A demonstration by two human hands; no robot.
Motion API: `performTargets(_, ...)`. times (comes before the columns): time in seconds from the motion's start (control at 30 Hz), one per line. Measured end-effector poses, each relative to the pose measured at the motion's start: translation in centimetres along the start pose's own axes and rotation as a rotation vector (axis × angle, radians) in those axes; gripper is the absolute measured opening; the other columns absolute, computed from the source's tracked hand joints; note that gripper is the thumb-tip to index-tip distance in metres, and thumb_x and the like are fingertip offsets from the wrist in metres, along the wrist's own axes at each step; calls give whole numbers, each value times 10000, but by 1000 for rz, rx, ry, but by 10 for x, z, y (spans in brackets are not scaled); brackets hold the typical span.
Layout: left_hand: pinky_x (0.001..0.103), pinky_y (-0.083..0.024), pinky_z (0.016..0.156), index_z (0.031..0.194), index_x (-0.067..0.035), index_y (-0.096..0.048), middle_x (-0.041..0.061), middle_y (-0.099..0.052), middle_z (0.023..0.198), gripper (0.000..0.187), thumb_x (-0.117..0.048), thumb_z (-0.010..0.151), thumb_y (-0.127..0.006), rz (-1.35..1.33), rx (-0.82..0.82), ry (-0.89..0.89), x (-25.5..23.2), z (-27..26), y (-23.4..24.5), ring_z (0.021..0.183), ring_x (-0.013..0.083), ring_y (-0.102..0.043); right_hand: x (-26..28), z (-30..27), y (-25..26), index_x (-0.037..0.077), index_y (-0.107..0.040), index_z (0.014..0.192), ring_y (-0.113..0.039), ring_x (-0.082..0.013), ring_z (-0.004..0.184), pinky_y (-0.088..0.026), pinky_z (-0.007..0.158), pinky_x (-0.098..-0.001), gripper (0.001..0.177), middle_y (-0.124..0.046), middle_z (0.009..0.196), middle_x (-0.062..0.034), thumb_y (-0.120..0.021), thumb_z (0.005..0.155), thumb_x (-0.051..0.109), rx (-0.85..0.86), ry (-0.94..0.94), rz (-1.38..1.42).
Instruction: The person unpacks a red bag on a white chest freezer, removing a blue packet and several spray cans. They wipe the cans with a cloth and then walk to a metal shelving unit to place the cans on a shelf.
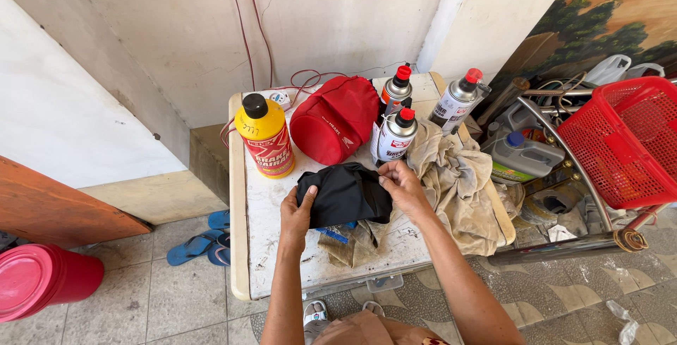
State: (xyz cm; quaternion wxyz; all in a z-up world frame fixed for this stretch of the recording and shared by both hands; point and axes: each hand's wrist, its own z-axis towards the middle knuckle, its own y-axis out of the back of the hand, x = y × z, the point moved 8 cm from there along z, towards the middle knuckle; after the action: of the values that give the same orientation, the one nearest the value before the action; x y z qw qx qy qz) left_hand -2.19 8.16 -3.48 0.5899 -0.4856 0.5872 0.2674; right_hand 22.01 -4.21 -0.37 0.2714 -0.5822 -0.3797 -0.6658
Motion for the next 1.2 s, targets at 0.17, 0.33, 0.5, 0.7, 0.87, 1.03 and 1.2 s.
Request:
performTargets(0.17, 266, -522, 826, 1253, 85, -615, 107, -737, 1018, 526, -316, 927, -717, 123, -83, -78, -6, 0, 6, 886, 121, -630, 49, -28, -19, 79, -679, 958, -598, -173, 847, -488, 752, -295, 116, -648, 931, -27, -609, 902, 6, -168, 299, -435)
performTargets(0.33, 315, -532, 809, 1176, 97, -614, 155, -730, 971, 497, -331, 943, -709, 328, -114, -194, -17, -4, 14, 888, 167, -636, 108, -66, -45, 85, -744, 893, -591, -308, 830, -473, 764, -427, 119, -587, 894, -118, -785, 802, 149, -364, 701, -787)
performTargets(0.5, 365, -527, 738, 1040, 61, -613, 208, -702, 855, 425, -354, 979, -678, 386, -115, -253, -9, -3, 12, 789, 218, -597, 37, -34, -46, 35, -717, 1012, -666, -152, 776, -525, 716, -293, 269, -702, 887, -42, -790, 848, 236, -150, 153, -419)
performTargets(0.7, 405, -514, 685, 984, 81, -593, 249, -664, 788, 415, -273, 895, -790, 601, -199, -216, -5, 0, 23, 685, 339, -585, -21, -23, -54, 6, -743, 1069, -611, -63, 898, -491, 825, -226, 152, -691, 975, 5, -734, 963, 114, 105, -49, 192)
performTargets(0.87, 337, -538, 715, 1018, 35, -631, 163, -728, 829, 319, -157, 830, -803, 416, -75, -299, -10, 5, 19, 739, 206, -650, -20, -25, -62, 2, -709, 1077, -668, -61, 891, -552, 797, -230, 188, -730, 1017, 43, -619, 914, 24, 81, -127, 375)
performTargets(1.03, 306, -547, 731, 1038, 20, -630, 107, -727, 837, 307, -129, 834, -804, 386, -37, -263, -6, 9, 14, 756, 147, -645, -24, -22, -62, 57, -713, 1254, -556, -82, 754, -492, 684, -236, 351, -654, 855, -13, -664, 927, -62, -37, -104, 118)
performTargets(1.2, 278, -528, 775, 1071, 11, -636, 75, -713, 895, 343, -202, 859, -800, 239, -33, -210, -7, 9, 13, 825, 130, -619, -8, -23, -62, 12, -694, 1099, -617, -74, 785, -522, 701, -219, 244, -670, 924, 1, -666, 881, -94, -9, 133, -67)
